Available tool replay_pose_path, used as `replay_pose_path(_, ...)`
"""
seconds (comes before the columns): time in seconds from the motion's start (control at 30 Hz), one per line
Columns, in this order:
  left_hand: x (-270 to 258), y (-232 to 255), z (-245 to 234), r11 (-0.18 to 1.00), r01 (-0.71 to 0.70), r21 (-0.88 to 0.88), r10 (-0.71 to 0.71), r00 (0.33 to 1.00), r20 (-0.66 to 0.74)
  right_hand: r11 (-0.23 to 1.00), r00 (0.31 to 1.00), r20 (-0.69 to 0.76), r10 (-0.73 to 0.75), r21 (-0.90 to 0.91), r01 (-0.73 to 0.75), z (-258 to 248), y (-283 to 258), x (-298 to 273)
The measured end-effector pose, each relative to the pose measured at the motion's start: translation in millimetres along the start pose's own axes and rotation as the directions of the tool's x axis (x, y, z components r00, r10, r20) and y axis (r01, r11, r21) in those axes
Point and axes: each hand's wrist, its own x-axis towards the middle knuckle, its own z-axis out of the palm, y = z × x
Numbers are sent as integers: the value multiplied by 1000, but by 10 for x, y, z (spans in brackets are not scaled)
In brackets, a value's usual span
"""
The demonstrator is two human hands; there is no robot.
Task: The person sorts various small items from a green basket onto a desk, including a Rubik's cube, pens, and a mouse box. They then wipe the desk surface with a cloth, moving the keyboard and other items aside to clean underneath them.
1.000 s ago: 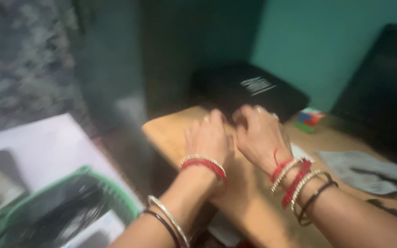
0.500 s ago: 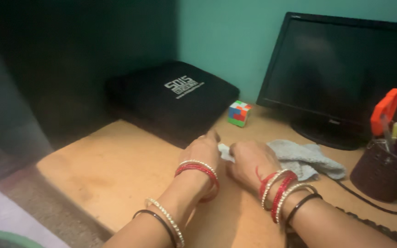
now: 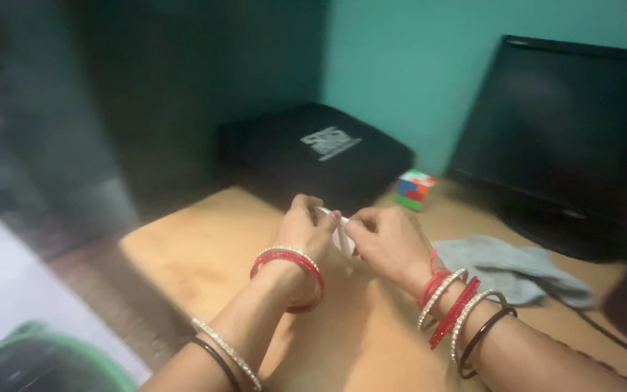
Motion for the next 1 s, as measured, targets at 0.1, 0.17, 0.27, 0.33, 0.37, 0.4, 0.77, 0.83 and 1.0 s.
replay_pose_path(0.1,-51,-173,-437,1000,-22,-6,21,999,-48,959,997,72,-37,284,15,256,-262,28)
replay_pose_path(0.17,-140,-313,-795,999,-34,-1,34,996,-81,935,991,122,-52,355,5,429,-476,18)
replay_pose_path(0.27,-372,-536,-1327,973,57,226,-12,980,-199,955,982,172,-73,297,19,725,-845,-76)
replay_pose_path(0.33,-558,-673,-1624,972,124,198,-71,964,-255,957,971,224,-89,290,21,933,-1079,-171)
replay_pose_path(0.37,-653,-750,-1751,971,157,181,-102,954,-282,953,962,215,-167,287,101,1046,-1182,-227)
replay_pose_path(0.4,-740,-823,-1866,965,175,193,-111,947,-302,941,947,206,-245,285,182,1169,-1283,-291)
replay_pose_path(0.77,-1439,-1749,-2734,873,449,191,-303,805,-510,891,839,303,-452,196,409,2486,-1947,-876)
replay_pose_path(0.83,-1507,-1966,-2817,854,460,245,-259,783,-565,880,785,398,-474,189,435,2724,-1970,-923)
replay_pose_path(1.0,-1694,-2523,-2971,797,551,247,-328,738,-590,936,681,645,-348,193,295,3209,-1982,-1105)
